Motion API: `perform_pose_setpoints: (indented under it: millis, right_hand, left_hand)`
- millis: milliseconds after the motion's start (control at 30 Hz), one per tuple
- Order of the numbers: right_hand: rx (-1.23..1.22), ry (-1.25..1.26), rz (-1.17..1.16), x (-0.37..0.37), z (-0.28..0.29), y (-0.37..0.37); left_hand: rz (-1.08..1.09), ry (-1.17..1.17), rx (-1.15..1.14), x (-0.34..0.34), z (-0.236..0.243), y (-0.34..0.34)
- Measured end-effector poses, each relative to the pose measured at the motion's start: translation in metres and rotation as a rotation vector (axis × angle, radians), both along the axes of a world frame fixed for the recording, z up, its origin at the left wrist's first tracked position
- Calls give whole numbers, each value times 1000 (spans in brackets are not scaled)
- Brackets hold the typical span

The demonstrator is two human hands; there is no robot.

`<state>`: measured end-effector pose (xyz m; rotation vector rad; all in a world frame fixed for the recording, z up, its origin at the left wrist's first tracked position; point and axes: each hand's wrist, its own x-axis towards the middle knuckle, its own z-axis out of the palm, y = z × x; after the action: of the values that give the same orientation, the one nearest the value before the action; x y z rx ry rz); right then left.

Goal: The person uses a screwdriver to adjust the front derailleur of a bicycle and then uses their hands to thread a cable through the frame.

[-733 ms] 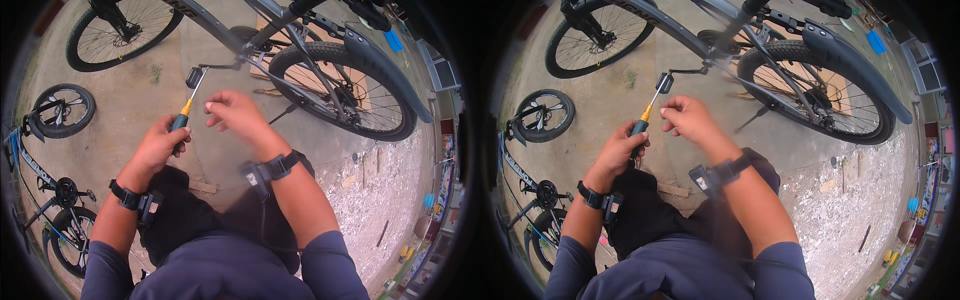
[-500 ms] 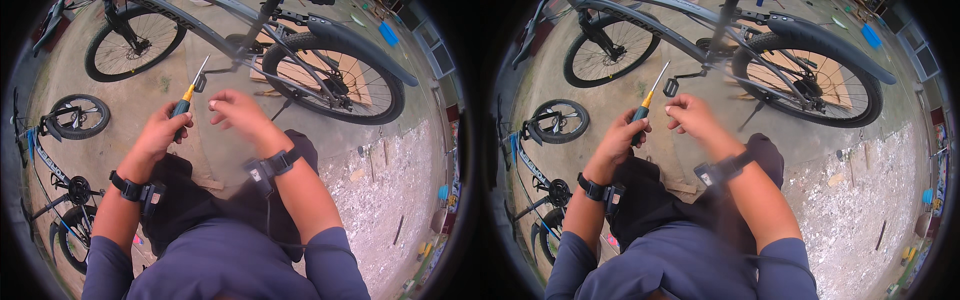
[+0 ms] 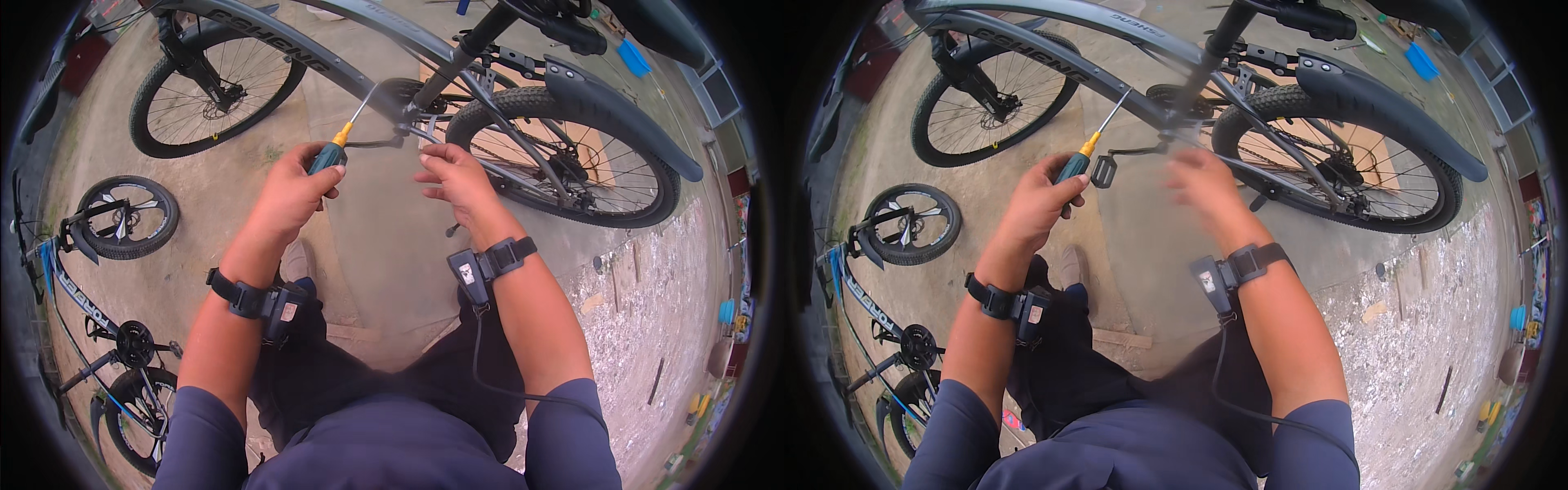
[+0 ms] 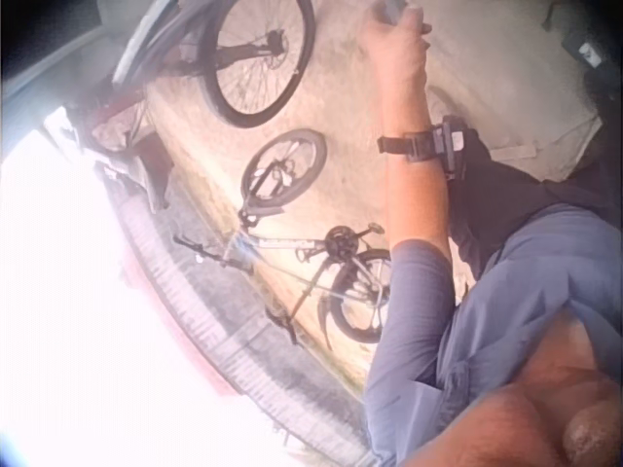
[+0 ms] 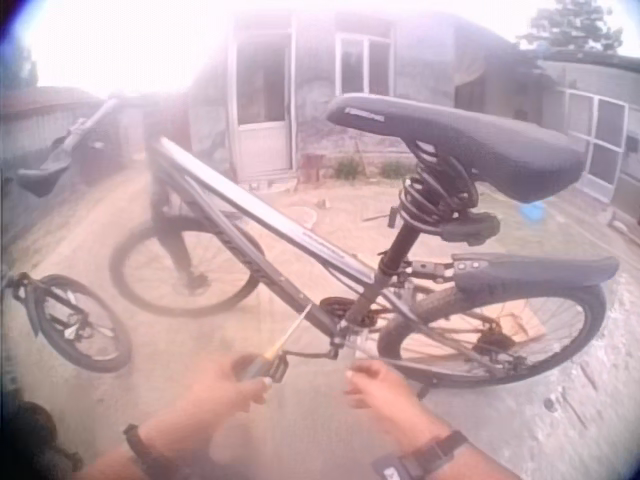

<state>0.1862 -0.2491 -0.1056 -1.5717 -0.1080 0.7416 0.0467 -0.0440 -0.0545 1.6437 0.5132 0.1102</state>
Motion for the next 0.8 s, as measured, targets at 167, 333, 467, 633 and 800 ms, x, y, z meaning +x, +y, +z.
perform_pose_setpoints:
  millis: [167,333,467,633,800]
  right_hand:
    - [11,19,-142,51,-44,23]
    - [22,9,-187,84,-77,47]
    - [75,-31,-132,99,-90,70]
    - [198,51,-211,111,-85,85]
    - [185,11,-264,112,-86,86]
  left_hand:
    - [35,20,-74,44,-34,7]
    - [68,63,-163,67,-62,5]
    - [74,99,-207,80,-69,6]
    - [78,102,-228,88,-70,9]
    - [60,85,-247,90,-69,11]
